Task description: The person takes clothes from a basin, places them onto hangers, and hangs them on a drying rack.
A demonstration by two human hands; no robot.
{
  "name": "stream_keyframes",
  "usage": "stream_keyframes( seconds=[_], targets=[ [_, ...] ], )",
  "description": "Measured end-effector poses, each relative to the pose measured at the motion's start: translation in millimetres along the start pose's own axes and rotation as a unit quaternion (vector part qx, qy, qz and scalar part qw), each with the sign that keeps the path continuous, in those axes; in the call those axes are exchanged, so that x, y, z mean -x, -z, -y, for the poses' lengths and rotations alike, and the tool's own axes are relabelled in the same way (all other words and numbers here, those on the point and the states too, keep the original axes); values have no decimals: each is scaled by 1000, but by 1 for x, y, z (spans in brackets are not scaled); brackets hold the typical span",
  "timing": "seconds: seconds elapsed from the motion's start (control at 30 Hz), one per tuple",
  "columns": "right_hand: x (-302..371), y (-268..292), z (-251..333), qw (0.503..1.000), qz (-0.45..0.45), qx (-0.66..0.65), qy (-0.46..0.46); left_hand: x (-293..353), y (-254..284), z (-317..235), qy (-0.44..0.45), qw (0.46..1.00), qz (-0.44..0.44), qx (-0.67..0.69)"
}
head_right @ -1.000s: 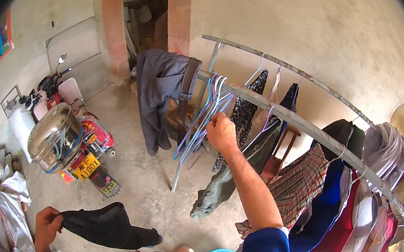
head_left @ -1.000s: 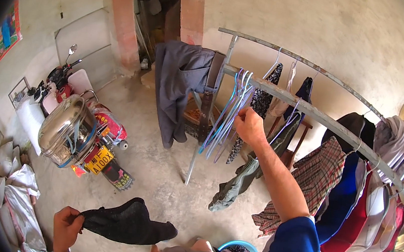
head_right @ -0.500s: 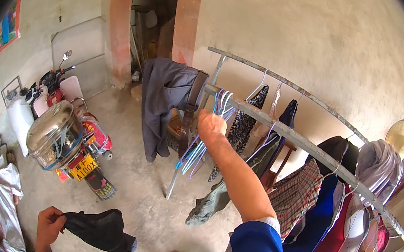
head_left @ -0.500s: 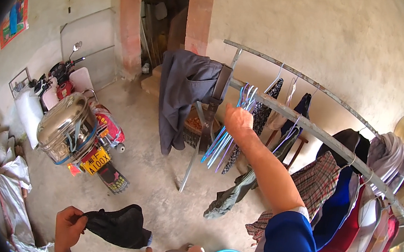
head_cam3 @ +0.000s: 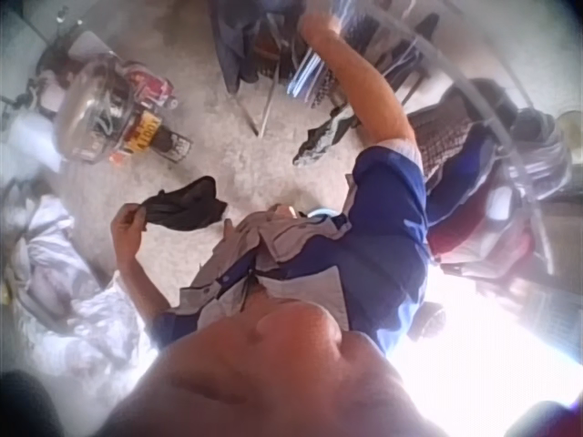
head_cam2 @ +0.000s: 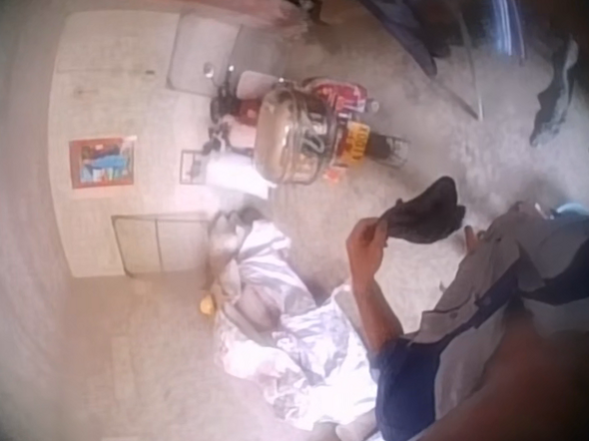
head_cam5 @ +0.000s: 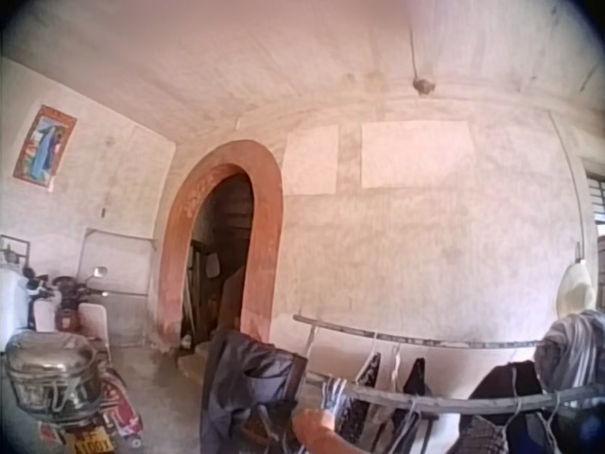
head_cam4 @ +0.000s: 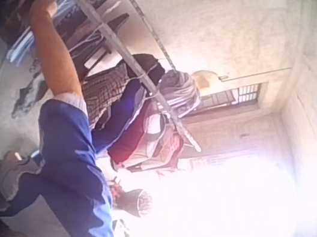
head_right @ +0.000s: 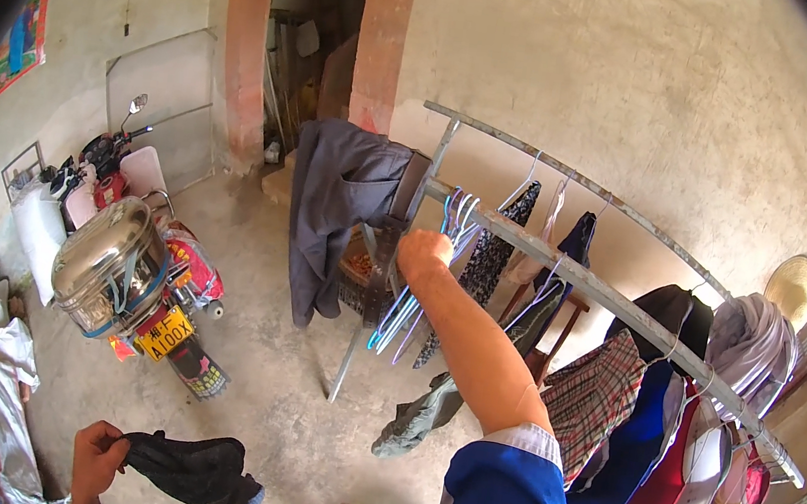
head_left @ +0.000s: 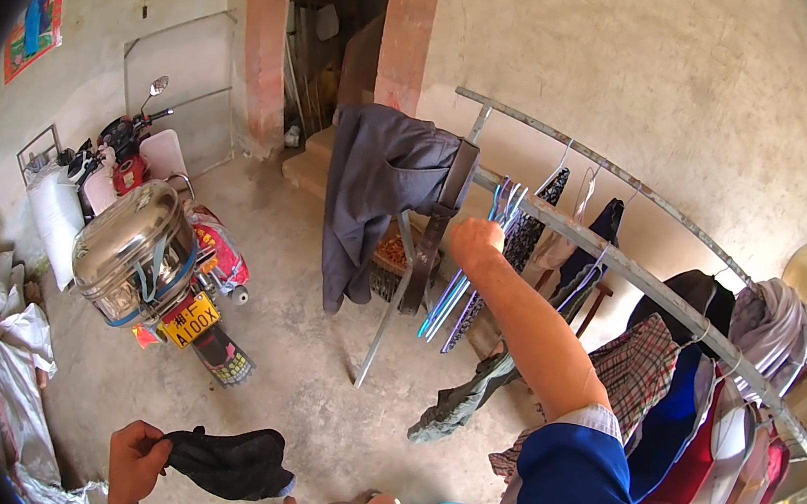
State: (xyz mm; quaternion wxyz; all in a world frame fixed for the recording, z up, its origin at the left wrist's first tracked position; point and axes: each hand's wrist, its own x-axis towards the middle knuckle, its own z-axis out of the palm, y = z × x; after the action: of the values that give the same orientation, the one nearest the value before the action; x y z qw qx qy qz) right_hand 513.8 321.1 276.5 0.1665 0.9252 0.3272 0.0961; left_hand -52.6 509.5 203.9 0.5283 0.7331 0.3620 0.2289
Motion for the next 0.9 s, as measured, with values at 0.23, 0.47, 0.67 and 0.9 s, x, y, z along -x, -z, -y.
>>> stream_keyframes(
  seconds=[0.23, 0.47, 0.67, 0.9],
  targets=[
    [1, 4, 6, 1000, -8, -15, -20, -1, 4, 5, 8, 1000, 4, 12],
    [6, 13, 2, 990, -103, -70, -71, -5, 0, 3, 12, 999, 13, 29],
    [32, -10, -19, 942, -165, -259, -133, 2, 5, 10, 15, 1000, -8, 13],
    [37, -55, -53, 772, -342, -506, -174, 1, 4, 10, 25, 999, -9, 34]
  ],
)
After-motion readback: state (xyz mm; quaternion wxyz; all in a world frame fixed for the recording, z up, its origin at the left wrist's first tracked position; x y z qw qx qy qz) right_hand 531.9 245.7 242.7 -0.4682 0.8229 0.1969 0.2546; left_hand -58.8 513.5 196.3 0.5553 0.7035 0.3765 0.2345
